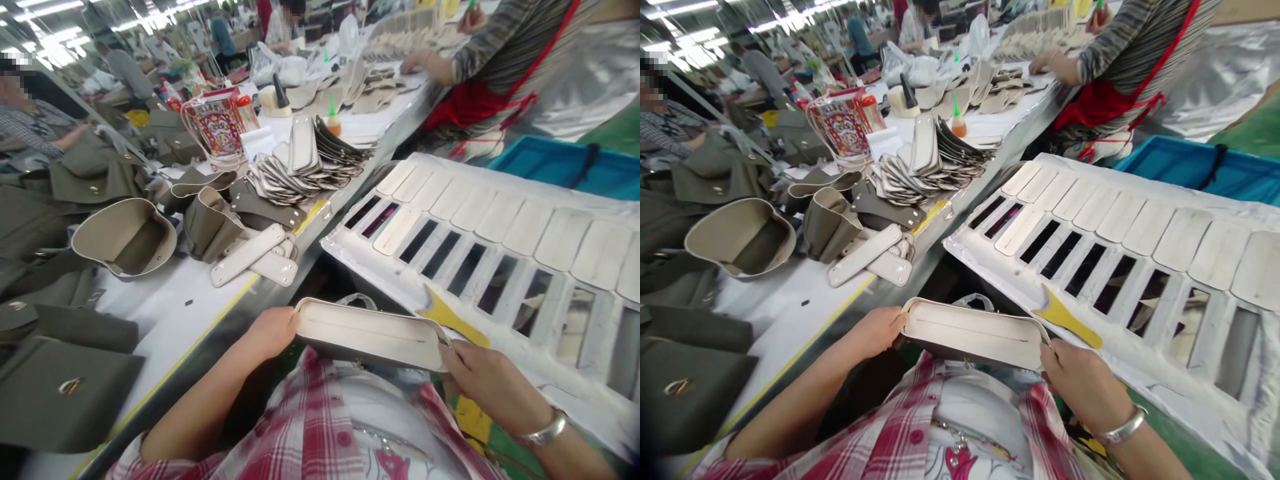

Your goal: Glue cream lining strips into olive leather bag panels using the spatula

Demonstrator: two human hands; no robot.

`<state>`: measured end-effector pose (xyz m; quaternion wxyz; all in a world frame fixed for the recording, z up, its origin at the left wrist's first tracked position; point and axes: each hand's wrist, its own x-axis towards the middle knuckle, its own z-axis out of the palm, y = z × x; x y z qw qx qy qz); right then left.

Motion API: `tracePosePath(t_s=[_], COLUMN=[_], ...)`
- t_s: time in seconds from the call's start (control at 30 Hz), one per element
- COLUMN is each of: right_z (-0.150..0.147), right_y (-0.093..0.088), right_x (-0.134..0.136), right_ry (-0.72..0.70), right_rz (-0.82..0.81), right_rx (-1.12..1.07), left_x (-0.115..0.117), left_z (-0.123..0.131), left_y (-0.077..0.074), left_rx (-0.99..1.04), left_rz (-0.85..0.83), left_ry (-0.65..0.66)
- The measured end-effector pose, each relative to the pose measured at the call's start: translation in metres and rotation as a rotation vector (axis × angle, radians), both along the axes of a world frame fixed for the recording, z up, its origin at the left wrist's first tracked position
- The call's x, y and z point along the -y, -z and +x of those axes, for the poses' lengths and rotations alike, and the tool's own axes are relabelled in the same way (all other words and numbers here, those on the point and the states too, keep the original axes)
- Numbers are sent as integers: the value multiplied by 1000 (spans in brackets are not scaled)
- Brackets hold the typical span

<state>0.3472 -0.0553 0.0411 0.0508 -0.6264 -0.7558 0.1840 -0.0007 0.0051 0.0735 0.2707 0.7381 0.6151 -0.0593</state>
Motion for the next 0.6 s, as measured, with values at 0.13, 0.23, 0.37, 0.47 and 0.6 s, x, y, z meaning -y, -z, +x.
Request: tracePosePath(t_s=[0.13,0.23,0.37,0.47,0.6], right_z=[2,1,-3,-4,-3], right_y=[1,-1,-5,-4,1], right_x=[-2,-5,-8,-8,-5], right_ry=[-77,-83,82,252,265], right_rz=[-95,-167,-351,-501,-476], right_rx=[28,23,-67,-216,-300], left_x=[-2,-3,-8,-6,0], left_z=[0,-1,-4,-10,-20], left_y=[5,10,13,16,20], left_rx=[-9,87,145,237,603], left_rz=[-8,-21,-36,-167,-438], left_ry=[16,-38,-57,-80,-265])
